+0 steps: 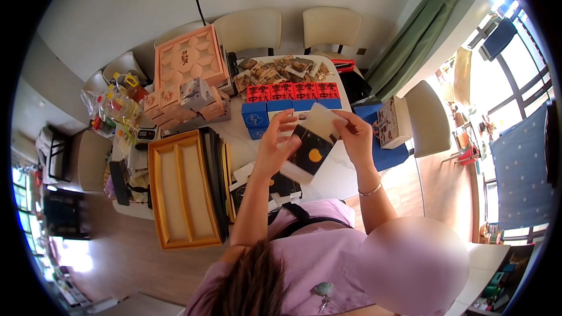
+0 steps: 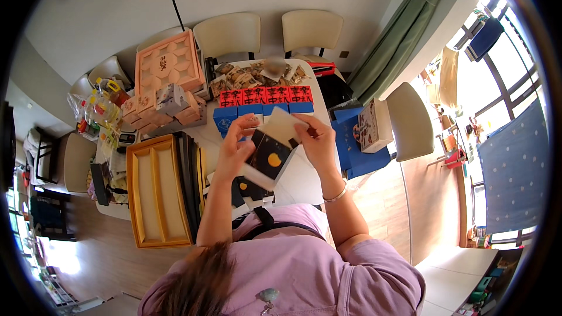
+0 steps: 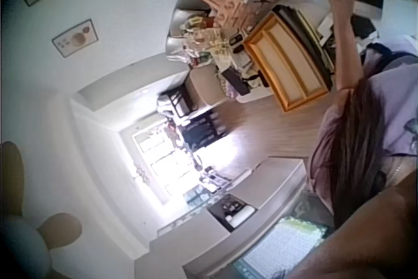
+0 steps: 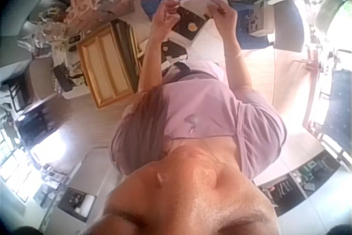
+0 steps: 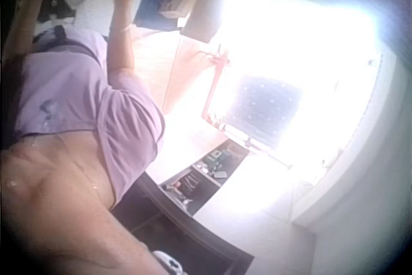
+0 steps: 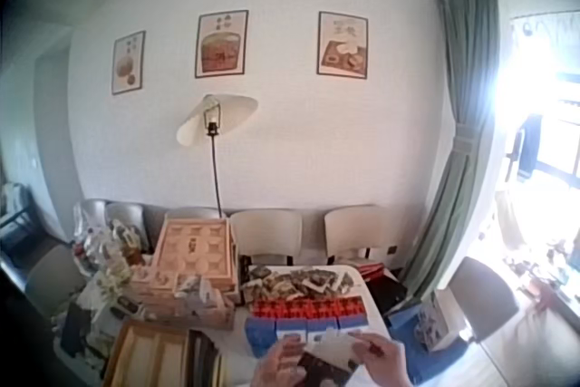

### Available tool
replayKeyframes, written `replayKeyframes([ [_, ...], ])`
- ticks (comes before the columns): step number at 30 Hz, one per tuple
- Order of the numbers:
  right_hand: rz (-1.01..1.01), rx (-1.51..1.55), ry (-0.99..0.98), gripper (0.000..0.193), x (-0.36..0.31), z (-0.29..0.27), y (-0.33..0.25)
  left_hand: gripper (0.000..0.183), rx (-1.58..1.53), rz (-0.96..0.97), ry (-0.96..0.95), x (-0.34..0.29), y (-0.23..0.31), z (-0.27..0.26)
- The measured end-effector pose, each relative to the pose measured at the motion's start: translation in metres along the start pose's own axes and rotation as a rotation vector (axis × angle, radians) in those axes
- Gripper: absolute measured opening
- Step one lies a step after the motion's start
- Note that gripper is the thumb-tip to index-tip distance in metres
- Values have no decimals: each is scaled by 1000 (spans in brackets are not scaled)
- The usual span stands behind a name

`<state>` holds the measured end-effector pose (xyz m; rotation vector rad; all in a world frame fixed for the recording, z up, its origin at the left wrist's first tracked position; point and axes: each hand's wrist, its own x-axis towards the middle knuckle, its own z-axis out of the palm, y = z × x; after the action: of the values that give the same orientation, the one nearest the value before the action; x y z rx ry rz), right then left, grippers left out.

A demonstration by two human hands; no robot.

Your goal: The person assembles small blue and black cardboard boxes by hand. They fold the flaps of the flat-packed boxes into shape and place them on a table alongside other assembled boxes and packaging materials.

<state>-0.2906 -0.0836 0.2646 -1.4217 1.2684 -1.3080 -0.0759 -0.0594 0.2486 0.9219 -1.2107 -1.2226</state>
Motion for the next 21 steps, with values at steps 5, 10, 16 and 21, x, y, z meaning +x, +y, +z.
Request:
replayKeyframes([
  [5,-103,-95,129,20,0,4,-14,115,776,326,-40,-10,31,28],
  [10,-45,119,131,24,1,11,-22,104,800,167,25,-11,12,39],
  [16,280,555,-126,24,-7,10,4,92,882,437,45,-4,11,39],
  [21,377,533,-130,22,-11,10,10,85,885,329,18,-4,14,40],
])
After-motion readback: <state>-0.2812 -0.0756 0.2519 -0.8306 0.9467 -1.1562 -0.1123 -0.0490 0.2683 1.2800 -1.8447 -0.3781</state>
